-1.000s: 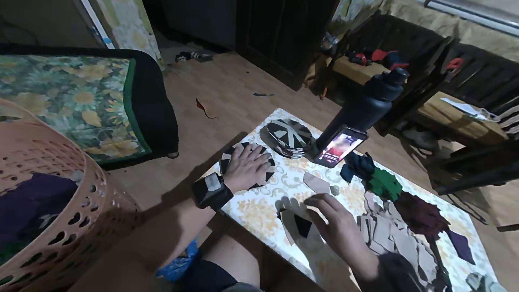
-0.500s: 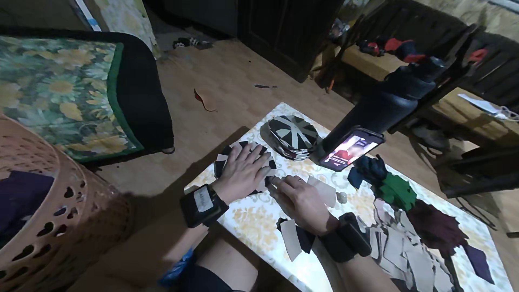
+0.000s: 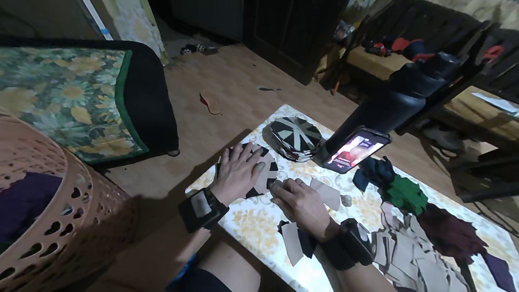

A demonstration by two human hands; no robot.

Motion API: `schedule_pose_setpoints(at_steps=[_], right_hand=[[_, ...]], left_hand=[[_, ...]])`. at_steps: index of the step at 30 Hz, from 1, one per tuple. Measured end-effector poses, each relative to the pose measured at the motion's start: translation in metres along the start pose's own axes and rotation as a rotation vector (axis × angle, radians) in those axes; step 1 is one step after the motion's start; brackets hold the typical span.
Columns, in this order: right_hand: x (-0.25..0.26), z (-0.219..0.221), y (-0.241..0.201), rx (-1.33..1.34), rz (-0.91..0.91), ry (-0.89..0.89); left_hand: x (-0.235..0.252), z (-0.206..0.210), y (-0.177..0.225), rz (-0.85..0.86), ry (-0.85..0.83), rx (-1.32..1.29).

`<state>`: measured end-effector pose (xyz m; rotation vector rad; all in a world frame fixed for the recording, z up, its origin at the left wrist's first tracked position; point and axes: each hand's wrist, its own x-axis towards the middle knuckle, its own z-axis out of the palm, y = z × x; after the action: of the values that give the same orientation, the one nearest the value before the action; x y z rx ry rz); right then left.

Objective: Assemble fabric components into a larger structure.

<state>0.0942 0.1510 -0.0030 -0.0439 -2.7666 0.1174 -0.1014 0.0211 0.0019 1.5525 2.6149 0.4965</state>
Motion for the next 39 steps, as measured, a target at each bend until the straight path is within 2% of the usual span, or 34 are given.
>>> schedule_pose_setpoints(at_steps=[8, 19, 39], right_hand=[[0.0004, 0.0011, 0.0002, -0.004, 0.0, 0.021], [0.0058, 0.0017, -0.0026, -0.07, -0.01, -0.053], [0.0007, 0.0009, -0.001, -0.068, -0.026, -0.006]], left_hand=[[0.0018, 0.0008, -0.0013, -0.007, -0.009, 0.001], [0.0016, 0.0016, -0.0026, -0.002, -0.007, -0.016], [0.0017, 0.0023, -0.0044, -0.008, 0.0, 0.001]])
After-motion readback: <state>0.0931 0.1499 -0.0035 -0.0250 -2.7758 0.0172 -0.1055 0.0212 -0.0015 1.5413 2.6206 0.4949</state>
